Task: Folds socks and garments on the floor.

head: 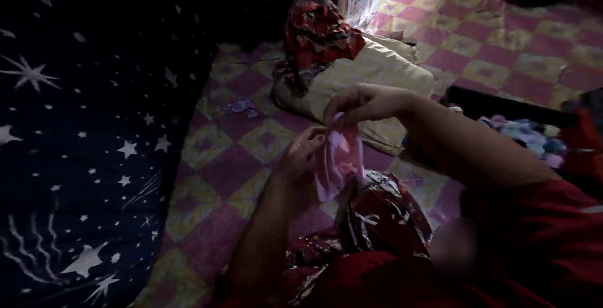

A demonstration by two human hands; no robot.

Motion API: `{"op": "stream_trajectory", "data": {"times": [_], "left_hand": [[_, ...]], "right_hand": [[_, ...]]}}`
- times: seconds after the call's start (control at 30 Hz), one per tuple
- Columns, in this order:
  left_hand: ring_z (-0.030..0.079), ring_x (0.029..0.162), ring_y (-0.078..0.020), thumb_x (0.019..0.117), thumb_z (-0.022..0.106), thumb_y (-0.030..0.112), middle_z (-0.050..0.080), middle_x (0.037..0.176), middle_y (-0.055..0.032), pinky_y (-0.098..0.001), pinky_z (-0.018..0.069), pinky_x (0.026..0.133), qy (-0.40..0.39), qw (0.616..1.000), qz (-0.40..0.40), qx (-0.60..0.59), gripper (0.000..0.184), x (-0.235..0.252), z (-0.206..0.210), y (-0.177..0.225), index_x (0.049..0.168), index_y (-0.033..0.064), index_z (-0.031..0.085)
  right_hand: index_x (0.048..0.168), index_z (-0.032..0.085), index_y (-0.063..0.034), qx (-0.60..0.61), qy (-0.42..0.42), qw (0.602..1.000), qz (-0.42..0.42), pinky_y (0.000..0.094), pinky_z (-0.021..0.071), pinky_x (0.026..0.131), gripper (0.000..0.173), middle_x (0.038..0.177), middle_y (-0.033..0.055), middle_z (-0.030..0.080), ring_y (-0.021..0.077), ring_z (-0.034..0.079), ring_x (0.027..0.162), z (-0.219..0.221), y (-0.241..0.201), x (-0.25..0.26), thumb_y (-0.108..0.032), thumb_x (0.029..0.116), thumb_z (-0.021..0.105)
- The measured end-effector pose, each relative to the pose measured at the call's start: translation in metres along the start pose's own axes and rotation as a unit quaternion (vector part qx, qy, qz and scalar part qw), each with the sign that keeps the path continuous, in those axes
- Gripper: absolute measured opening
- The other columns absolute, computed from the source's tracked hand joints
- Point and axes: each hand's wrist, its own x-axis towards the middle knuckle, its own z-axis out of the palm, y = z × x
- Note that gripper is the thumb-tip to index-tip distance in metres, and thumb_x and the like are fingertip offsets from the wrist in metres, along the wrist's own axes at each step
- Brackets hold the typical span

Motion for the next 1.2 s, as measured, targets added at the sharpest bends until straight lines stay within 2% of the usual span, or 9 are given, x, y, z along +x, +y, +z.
{"op": "stream_trajectory", "data": {"times": [0.17, 0.37, 0.53, 0.67, 0.73, 0.8, 0.9, 1.03, 1.2], "left_hand": [[0.061, 0.065, 0.0049, 0.0957, 0.055, 0.013, 0.066, 0.073, 0.0133, -0.0146, 0.0526, 0.061, -0.110, 0.992, 0.030, 0.053, 0.013, 0.005, -0.008, 0.009, 0.090, 0.0178, 0.065], [0.065, 0.103, -0.0117, 0.0907, 0.068, 0.005, 0.070, 0.109, -0.0091, -0.0322, 0.0530, 0.093, -0.133, 0.938, 0.022, 0.321, 0.017, 0.010, -0.003, 0.053, 0.106, -0.0023, 0.068], [0.060, 0.078, -0.0040, 0.0921, 0.067, 0.005, 0.065, 0.088, -0.0043, -0.0229, 0.0523, 0.074, -0.103, 0.925, 0.068, 0.360, 0.012, 0.018, 0.009, 0.080, 0.102, -0.0016, 0.066], [0.064, 0.100, -0.0141, 0.0892, 0.071, 0.007, 0.064, 0.116, -0.0135, -0.0306, 0.0549, 0.084, 0.058, 0.936, 0.119, 0.326, 0.033, 0.026, 0.019, 0.077, 0.119, -0.0013, 0.061], [0.058, 0.118, -0.0335, 0.0954, 0.068, 0.013, 0.054, 0.137, -0.0274, -0.0478, 0.0499, 0.096, 0.163, 0.942, 0.057, 0.286, 0.050, 0.028, 0.028, 0.049, 0.137, -0.0067, 0.049], [0.060, 0.101, -0.0254, 0.1089, 0.048, 0.032, 0.060, 0.119, -0.0184, -0.0432, 0.0517, 0.085, 0.189, 0.955, -0.130, 0.186, 0.042, 0.020, 0.049, 0.016, 0.135, -0.0009, 0.049], [0.068, 0.086, -0.0241, 0.1067, 0.010, 0.060, 0.069, 0.095, -0.0129, -0.0413, 0.0560, 0.075, 0.089, 0.940, -0.326, -0.043, 0.080, 0.009, 0.078, -0.010, 0.117, 0.0004, 0.061], [0.066, 0.086, -0.0123, 0.1128, 0.029, 0.021, 0.067, 0.095, -0.0050, -0.0289, 0.0558, 0.075, 0.102, 0.971, -0.193, -0.096, 0.035, 0.009, 0.094, -0.003, 0.122, 0.0010, 0.056], [0.059, 0.100, -0.0140, 0.1029, 0.053, 0.009, 0.062, 0.112, -0.0170, -0.0319, 0.0498, 0.091, 0.222, 0.958, 0.045, 0.176, 0.024, 0.025, 0.060, 0.013, 0.108, -0.0114, 0.063]], "right_hand": [[0.094, 0.073, 0.0004, -0.124, 0.077, 0.988, 0.047, 0.0127, 0.0502, 0.061, 0.017, 0.074, -0.0062, 0.067, -0.0069, 0.058, 0.063, -0.013, -0.023, -0.046, -0.009, 0.1005, 0.061], [0.094, 0.073, 0.0017, -0.216, 0.052, 0.970, 0.100, 0.0192, 0.0500, 0.068, 0.013, 0.079, 0.0023, 0.068, 0.0008, 0.059, 0.069, -0.014, -0.020, -0.076, -0.007, 0.0985, 0.064], [0.102, 0.065, 0.0039, -0.208, 0.102, 0.966, 0.115, 0.0234, 0.0481, 0.076, 0.023, 0.085, 0.0044, 0.063, 0.0032, 0.057, 0.078, -0.016, -0.017, -0.090, -0.009, 0.1071, 0.046], [0.099, 0.058, -0.0090, -0.021, 0.227, 0.973, 0.018, 0.0188, 0.0527, 0.080, 0.024, 0.084, -0.0103, 0.061, -0.0045, 0.060, 0.080, -0.005, -0.003, -0.096, -0.013, 0.1071, 0.036], [0.099, 0.052, -0.0117, 0.067, 0.283, 0.957, 0.007, 0.0185, 0.0533, 0.074, 0.025, 0.080, -0.0102, 0.059, -0.0030, 0.060, 0.074, 0.013, -0.009, -0.091, -0.015, 0.1088, 0.030], [0.104, 0.052, -0.0093, 0.127, 0.334, 0.934, 0.022, 0.0215, 0.0559, 0.076, 0.026, 0.083, -0.0060, 0.061, 0.0006, 0.062, 0.076, 0.028, -0.014, -0.085, -0.018, 0.1112, 0.029], [0.111, 0.052, -0.0101, 0.163, 0.367, 0.916, 0.024, 0.0228, 0.0564, 0.074, 0.026, 0.086, -0.0043, 0.062, 0.0023, 0.063, 0.078, 0.039, -0.008, -0.085, -0.022, 0.1118, 0.030], [0.108, 0.052, -0.0138, 0.156, 0.342, 0.927, 0.001, 0.0202, 0.0554, 0.070, 0.025, 0.083, -0.0075, 0.062, 0.0002, 0.062, 0.074, 0.051, -0.002, -0.105, -0.022, 0.1107, 0.029], [0.096, 0.063, -0.0066, -0.024, 0.222, 0.974, 0.031, 0.0159, 0.0506, 0.067, 0.017, 0.080, -0.0078, 0.063, -0.0043, 0.058, 0.071, 0.046, 0.003, -0.151, -0.016, 0.1025, 0.050]]}}
